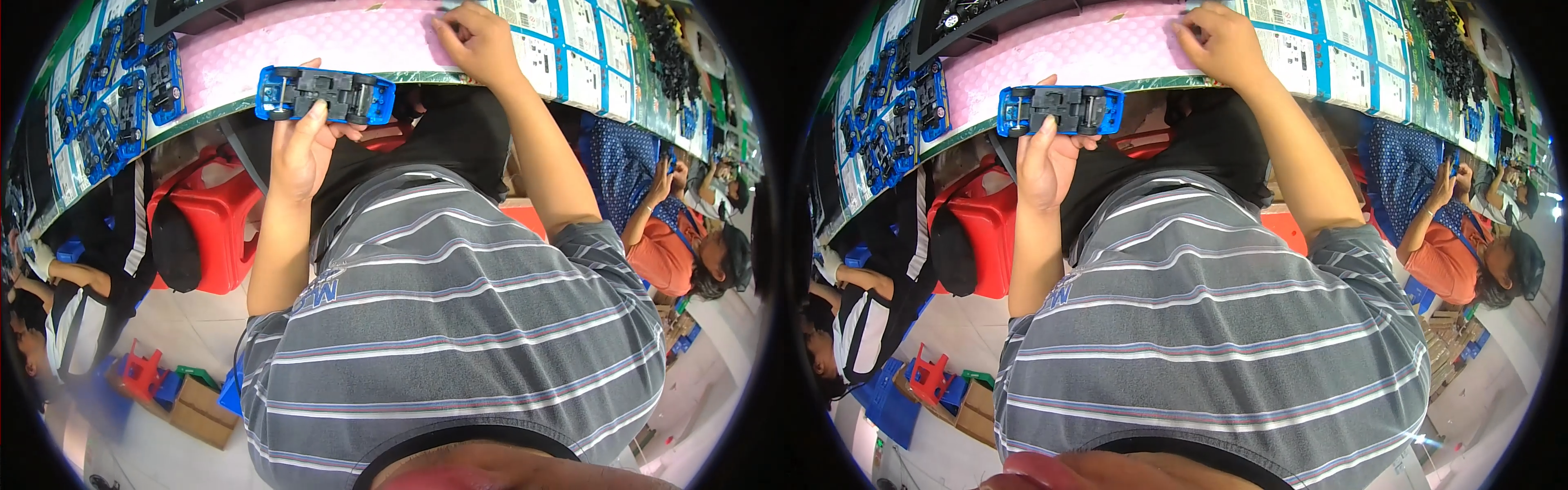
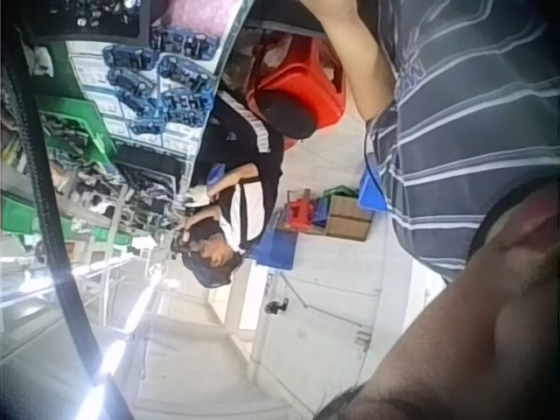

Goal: The person assembles toy cars by attaching wheel sets from a tray onto car bodies by hand and placing the assembled cars on the table.

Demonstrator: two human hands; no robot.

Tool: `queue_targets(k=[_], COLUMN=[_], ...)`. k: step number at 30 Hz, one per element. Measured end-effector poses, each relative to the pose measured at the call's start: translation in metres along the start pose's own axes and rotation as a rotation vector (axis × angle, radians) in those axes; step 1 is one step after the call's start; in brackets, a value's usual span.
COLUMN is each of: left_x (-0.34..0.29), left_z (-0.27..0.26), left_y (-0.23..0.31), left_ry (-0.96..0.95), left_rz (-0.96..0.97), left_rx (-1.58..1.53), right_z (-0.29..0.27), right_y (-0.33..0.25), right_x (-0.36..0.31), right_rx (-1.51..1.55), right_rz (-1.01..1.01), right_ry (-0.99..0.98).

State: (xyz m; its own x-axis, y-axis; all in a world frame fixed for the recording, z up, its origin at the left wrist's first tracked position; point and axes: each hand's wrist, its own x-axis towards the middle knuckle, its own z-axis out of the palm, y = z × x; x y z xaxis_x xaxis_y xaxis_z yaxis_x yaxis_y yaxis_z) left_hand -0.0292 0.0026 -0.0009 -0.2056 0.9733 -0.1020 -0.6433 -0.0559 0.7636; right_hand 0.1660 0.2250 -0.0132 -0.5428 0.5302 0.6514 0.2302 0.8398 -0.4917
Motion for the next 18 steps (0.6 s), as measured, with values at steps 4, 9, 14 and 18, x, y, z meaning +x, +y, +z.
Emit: queue_targets(k=[4,9,14,18], left_x=[-0.003,-0.006,-0.029,-0.053], left_z=[-0.013,-0.032,-0.072,-0.116], left_y=[0.003,0.018,0.074,0.143], left_ry=[0.004,0.122,0.467,0.577], left_rz=[0.047,0.035,0.286,0.448], left_rx=[-0.102,-0.002,0.138,0.372], right_z=[-0.007,-0.008,-0.010,-0.012], right_y=[-0.019,-0.011,-0.015,-0.022], right_x=[0.003,-0.008,-0.007,-0.004], right_rx=[-0.179,-0.206,-0.122,-0.149], right_rz=[0.068,0.190,0.172,0.187], right_ry=[-0.192,-0.312,-0.227,-0.245])
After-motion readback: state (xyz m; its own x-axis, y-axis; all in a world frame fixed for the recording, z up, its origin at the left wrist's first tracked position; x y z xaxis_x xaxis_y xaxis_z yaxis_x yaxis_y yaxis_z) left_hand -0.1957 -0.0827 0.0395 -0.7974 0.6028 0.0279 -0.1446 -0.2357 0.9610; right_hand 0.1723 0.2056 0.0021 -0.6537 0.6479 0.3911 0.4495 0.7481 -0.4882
